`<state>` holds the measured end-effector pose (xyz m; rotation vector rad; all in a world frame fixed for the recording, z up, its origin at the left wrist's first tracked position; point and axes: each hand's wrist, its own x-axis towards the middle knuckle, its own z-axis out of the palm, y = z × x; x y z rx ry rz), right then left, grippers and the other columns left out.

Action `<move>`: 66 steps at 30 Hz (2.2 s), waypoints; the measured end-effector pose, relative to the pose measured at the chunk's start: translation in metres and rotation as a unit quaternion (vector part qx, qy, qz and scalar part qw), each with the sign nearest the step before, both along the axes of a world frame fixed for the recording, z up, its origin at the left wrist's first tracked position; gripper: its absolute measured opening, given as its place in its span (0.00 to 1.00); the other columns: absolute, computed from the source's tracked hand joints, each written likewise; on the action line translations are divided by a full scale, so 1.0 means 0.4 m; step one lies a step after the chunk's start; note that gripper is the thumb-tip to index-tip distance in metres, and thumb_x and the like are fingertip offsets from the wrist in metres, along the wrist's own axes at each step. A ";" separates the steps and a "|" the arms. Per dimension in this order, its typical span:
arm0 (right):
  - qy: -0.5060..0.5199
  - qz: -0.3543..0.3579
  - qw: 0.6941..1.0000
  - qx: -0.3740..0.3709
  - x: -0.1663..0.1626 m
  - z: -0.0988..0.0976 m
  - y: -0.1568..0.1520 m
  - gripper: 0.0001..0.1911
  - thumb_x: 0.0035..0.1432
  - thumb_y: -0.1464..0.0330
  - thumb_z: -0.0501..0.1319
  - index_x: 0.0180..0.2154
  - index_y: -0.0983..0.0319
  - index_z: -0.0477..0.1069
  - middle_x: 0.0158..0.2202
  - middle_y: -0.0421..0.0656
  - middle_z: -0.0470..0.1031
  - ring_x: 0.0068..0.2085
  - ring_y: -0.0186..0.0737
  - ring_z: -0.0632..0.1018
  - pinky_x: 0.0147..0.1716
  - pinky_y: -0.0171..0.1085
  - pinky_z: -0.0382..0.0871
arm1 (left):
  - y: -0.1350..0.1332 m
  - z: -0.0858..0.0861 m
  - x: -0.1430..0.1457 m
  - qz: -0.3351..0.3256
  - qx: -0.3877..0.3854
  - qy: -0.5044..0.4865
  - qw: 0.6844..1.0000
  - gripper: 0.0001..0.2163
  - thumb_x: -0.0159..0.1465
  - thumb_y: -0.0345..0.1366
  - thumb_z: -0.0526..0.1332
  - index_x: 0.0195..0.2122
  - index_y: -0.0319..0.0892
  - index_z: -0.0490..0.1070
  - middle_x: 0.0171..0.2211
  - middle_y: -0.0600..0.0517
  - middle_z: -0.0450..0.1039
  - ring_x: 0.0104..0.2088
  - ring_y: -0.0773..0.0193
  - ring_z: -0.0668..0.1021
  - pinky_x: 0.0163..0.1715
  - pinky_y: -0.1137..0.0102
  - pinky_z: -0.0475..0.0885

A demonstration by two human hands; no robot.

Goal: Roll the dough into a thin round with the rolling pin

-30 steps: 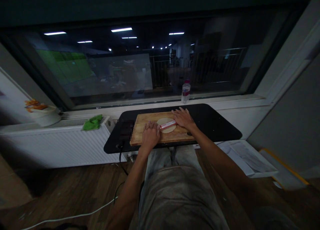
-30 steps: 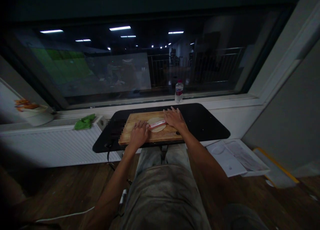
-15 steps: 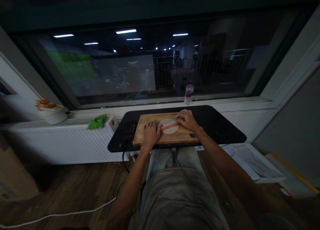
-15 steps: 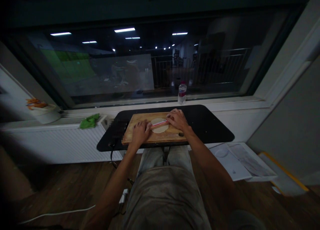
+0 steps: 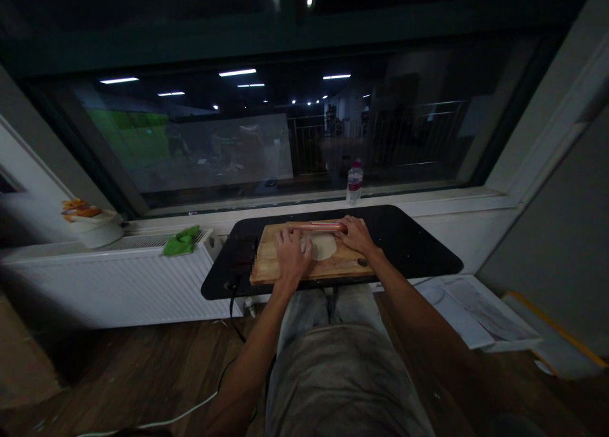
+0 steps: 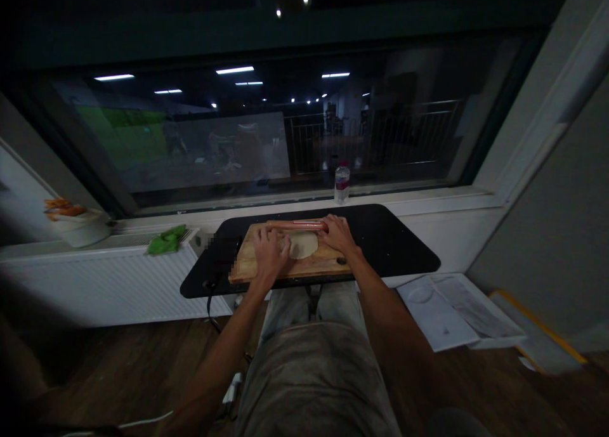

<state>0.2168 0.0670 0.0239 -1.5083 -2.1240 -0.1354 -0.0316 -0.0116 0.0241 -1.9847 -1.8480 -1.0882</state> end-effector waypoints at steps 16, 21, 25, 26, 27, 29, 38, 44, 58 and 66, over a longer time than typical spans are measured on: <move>0.018 -0.054 0.998 0.014 0.002 -0.014 0.001 0.21 0.78 0.63 0.59 0.66 0.57 0.76 0.60 0.54 0.78 0.61 0.58 0.76 0.61 0.51 0.63 | 0.056 -0.022 0.028 -0.199 -0.131 0.104 0.966 0.21 0.74 0.55 0.68 0.57 0.44 0.82 0.63 0.38 0.79 0.65 0.40 0.77 0.69 0.48 0.70; 0.013 -0.053 0.998 0.019 0.003 -0.020 0.005 0.20 0.78 0.63 0.60 0.65 0.56 0.77 0.59 0.54 0.79 0.61 0.57 0.76 0.59 0.50 0.65 | 0.107 -0.025 -0.053 -0.323 -0.140 0.069 0.933 0.20 0.73 0.46 0.71 0.62 0.47 0.81 0.69 0.44 0.78 0.71 0.49 0.76 0.75 0.54 0.67; 0.016 -0.052 0.998 0.016 0.003 -0.018 0.004 0.20 0.78 0.64 0.59 0.65 0.59 0.77 0.59 0.55 0.79 0.61 0.57 0.76 0.59 0.50 0.65 | 0.106 -0.029 -0.072 -0.265 -0.136 0.076 0.951 0.25 0.71 0.49 0.71 0.67 0.48 0.77 0.74 0.43 0.73 0.74 0.47 0.71 0.77 0.50 0.63; 0.015 -0.052 0.998 0.015 0.003 -0.017 0.004 0.20 0.78 0.64 0.58 0.65 0.60 0.77 0.59 0.55 0.78 0.61 0.57 0.76 0.59 0.50 0.65 | 0.101 -0.030 -0.068 -0.243 -0.134 0.084 0.957 0.28 0.71 0.52 0.71 0.69 0.47 0.75 0.74 0.42 0.71 0.75 0.46 0.71 0.77 0.48 0.62; 0.014 -0.051 0.998 0.014 0.002 -0.017 0.004 0.21 0.79 0.64 0.58 0.65 0.60 0.77 0.59 0.55 0.78 0.61 0.57 0.76 0.59 0.50 0.65 | 0.095 -0.030 -0.062 -0.222 -0.134 0.090 0.961 0.32 0.71 0.56 0.71 0.71 0.47 0.73 0.75 0.40 0.70 0.75 0.43 0.70 0.76 0.46 0.62; 0.009 -0.050 0.999 0.014 0.002 -0.017 0.004 0.20 0.79 0.64 0.57 0.65 0.60 0.77 0.59 0.55 0.78 0.60 0.56 0.77 0.59 0.50 0.64 | 0.086 -0.029 -0.047 -0.188 -0.140 0.096 0.967 0.38 0.70 0.63 0.69 0.73 0.44 0.70 0.74 0.36 0.70 0.73 0.37 0.71 0.74 0.42 0.63; -0.037 -0.031 0.999 0.004 -0.010 -0.010 -0.002 0.19 0.78 0.66 0.58 0.64 0.58 0.78 0.59 0.54 0.78 0.60 0.58 0.77 0.61 0.50 0.64 | 0.103 -0.024 -0.022 -0.219 -0.161 0.045 0.961 0.38 0.68 0.58 0.72 0.72 0.40 0.70 0.71 0.35 0.74 0.72 0.38 0.74 0.74 0.48 0.67; -0.015 -0.052 0.999 -0.006 -0.014 0.005 -0.012 0.21 0.76 0.65 0.60 0.66 0.58 0.79 0.60 0.54 0.79 0.61 0.59 0.79 0.61 0.50 0.67 | 0.113 -0.021 -0.035 -0.310 -0.166 -0.035 0.935 0.38 0.65 0.48 0.76 0.74 0.45 0.69 0.74 0.41 0.72 0.72 0.44 0.75 0.74 0.52 0.70; -0.019 -0.010 1.000 -0.013 -0.028 0.035 -0.051 0.21 0.68 0.63 0.67 0.61 0.50 0.85 0.61 0.44 0.86 0.62 0.55 0.83 0.64 0.47 0.75 | 0.138 -0.008 -0.047 -0.078 -0.030 -0.006 0.996 0.17 0.78 0.33 0.53 0.57 0.43 0.81 0.62 0.41 0.82 0.74 0.45 0.71 0.77 0.45 0.64; -0.034 -0.011 0.999 0.003 -0.041 0.051 -0.066 0.18 0.74 0.61 0.61 0.54 0.52 0.89 0.57 0.44 0.88 0.59 0.52 0.85 0.61 0.44 0.75 | 0.145 0.001 -0.042 -0.031 -0.148 0.051 0.987 0.18 0.76 0.31 0.55 0.61 0.36 0.79 0.48 0.34 0.86 0.53 0.43 0.87 0.59 0.53 0.77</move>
